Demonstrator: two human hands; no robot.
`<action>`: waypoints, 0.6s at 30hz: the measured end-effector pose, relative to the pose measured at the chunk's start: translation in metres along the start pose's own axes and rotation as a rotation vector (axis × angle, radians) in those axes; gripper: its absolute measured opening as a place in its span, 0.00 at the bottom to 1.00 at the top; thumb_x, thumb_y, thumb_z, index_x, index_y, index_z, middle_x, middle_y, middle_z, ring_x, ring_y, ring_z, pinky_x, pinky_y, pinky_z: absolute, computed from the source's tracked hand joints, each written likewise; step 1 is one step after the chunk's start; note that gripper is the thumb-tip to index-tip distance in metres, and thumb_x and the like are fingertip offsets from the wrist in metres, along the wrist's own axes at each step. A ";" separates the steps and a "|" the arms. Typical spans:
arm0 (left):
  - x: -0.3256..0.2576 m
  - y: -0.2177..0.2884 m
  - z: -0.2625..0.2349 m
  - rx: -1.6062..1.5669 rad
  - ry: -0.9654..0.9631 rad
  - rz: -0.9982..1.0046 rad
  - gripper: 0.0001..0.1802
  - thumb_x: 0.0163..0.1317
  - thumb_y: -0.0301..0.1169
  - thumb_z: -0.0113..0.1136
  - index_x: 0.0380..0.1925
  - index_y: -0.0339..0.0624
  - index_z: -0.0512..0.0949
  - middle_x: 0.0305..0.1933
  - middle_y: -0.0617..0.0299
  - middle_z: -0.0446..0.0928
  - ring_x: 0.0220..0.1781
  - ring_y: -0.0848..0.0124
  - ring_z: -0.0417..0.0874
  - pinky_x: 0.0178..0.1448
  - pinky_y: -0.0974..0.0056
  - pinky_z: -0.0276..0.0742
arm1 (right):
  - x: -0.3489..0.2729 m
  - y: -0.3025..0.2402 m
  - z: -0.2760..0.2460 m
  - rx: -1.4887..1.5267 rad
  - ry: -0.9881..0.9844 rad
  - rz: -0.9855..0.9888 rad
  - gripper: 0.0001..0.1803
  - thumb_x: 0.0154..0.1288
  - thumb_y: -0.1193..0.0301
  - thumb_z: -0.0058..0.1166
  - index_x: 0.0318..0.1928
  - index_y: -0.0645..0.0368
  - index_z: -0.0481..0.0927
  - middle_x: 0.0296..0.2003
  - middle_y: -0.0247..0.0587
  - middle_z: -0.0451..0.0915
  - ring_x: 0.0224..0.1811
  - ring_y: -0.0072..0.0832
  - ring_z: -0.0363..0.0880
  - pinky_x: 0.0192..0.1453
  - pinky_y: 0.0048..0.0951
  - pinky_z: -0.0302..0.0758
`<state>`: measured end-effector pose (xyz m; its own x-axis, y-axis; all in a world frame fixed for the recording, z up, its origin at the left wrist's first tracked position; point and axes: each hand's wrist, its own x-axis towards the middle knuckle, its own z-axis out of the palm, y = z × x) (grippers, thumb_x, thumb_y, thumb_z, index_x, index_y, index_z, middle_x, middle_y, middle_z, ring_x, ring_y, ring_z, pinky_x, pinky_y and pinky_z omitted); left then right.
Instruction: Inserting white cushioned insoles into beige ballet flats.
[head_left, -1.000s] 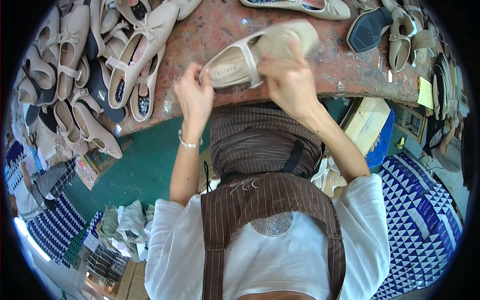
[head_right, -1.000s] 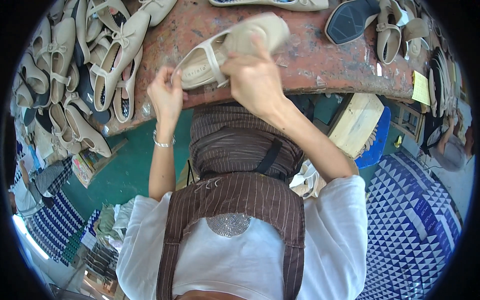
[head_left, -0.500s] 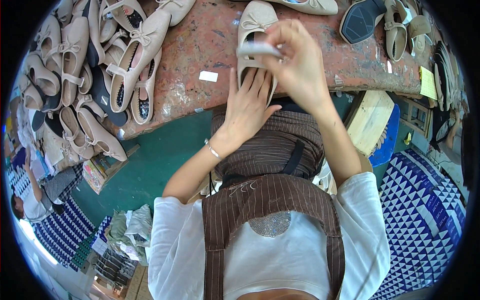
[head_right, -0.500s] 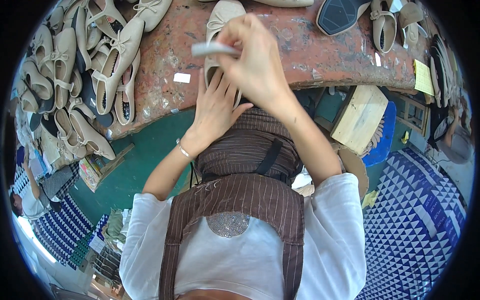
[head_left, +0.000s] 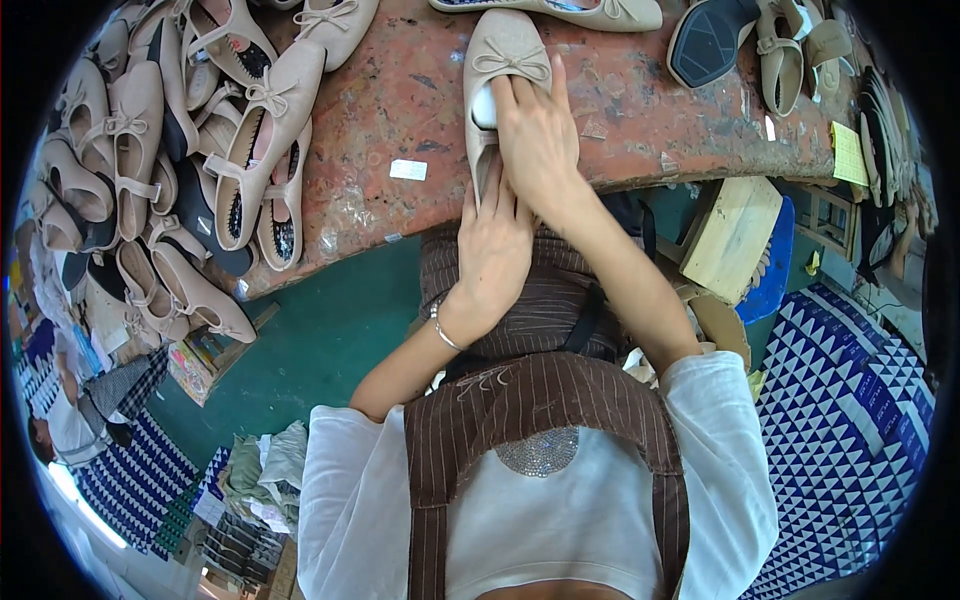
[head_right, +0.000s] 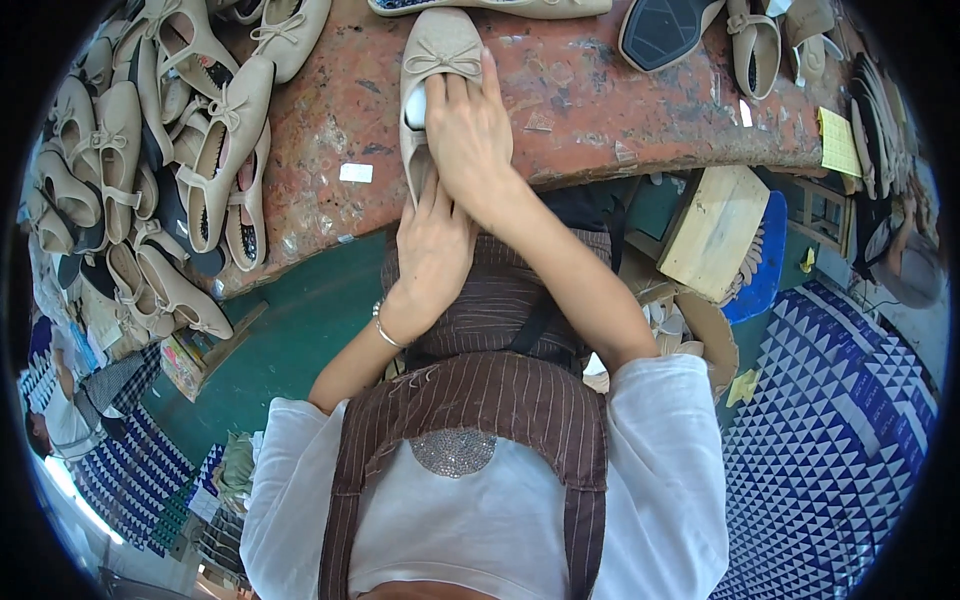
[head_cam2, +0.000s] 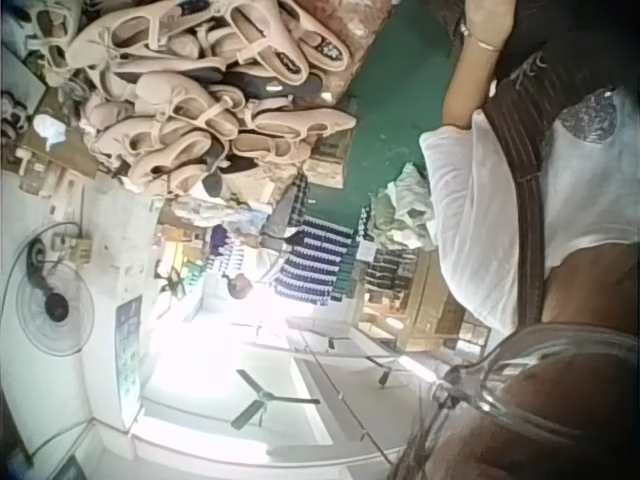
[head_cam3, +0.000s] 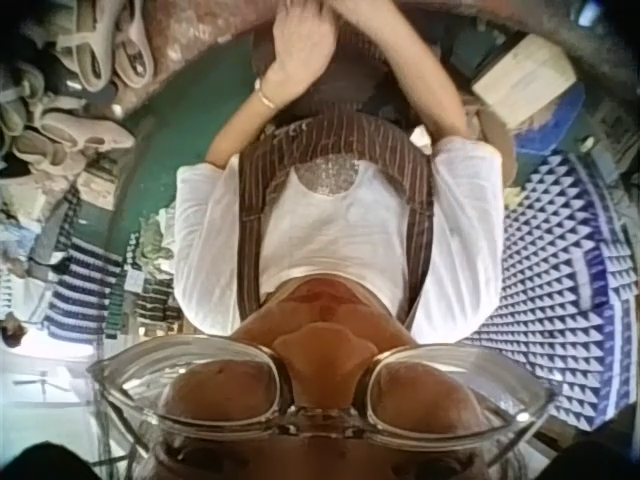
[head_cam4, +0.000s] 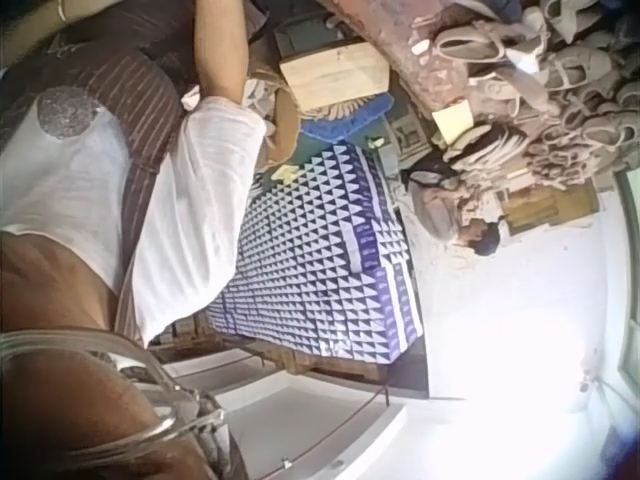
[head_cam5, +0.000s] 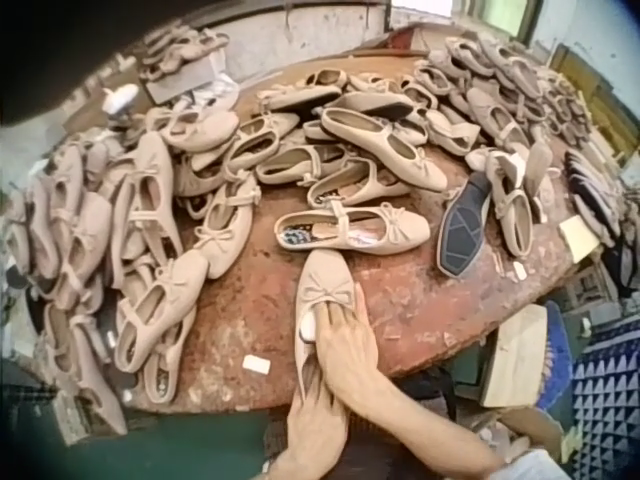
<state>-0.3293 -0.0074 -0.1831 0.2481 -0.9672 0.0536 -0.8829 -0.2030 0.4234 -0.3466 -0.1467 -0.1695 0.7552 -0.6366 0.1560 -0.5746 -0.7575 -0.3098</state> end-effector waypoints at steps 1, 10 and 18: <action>-0.001 0.001 0.001 -0.002 0.005 0.001 0.24 0.61 0.28 0.54 0.56 0.27 0.74 0.65 0.40 0.70 0.73 0.49 0.63 0.71 0.43 0.62 | 0.010 0.001 -0.002 -0.061 -0.134 0.030 0.18 0.57 0.78 0.50 0.50 0.70 0.76 0.43 0.54 0.80 0.49 0.41 0.82 0.77 0.47 0.54; -0.009 -0.003 0.016 0.065 -0.155 -0.012 0.30 0.61 0.38 0.55 0.63 0.38 0.73 0.68 0.45 0.68 0.73 0.48 0.63 0.74 0.36 0.56 | -0.008 -0.019 -0.012 0.033 -0.130 0.106 0.31 0.57 0.78 0.49 0.57 0.92 0.63 0.43 0.74 0.78 0.50 0.59 0.80 0.75 0.57 0.57; -0.005 -0.002 0.017 0.075 -0.076 0.006 0.30 0.60 0.37 0.57 0.62 0.37 0.74 0.69 0.42 0.66 0.75 0.48 0.60 0.72 0.36 0.58 | -0.030 -0.015 -0.011 0.072 0.028 -0.003 0.33 0.51 0.81 0.50 0.59 0.84 0.62 0.52 0.76 0.73 0.62 0.59 0.70 0.76 0.58 0.49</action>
<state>-0.3354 -0.0044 -0.1997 0.2148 -0.9766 -0.0140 -0.9123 -0.2057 0.3542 -0.3641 -0.1176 -0.1593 0.7473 -0.6389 0.1827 -0.5473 -0.7477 -0.3761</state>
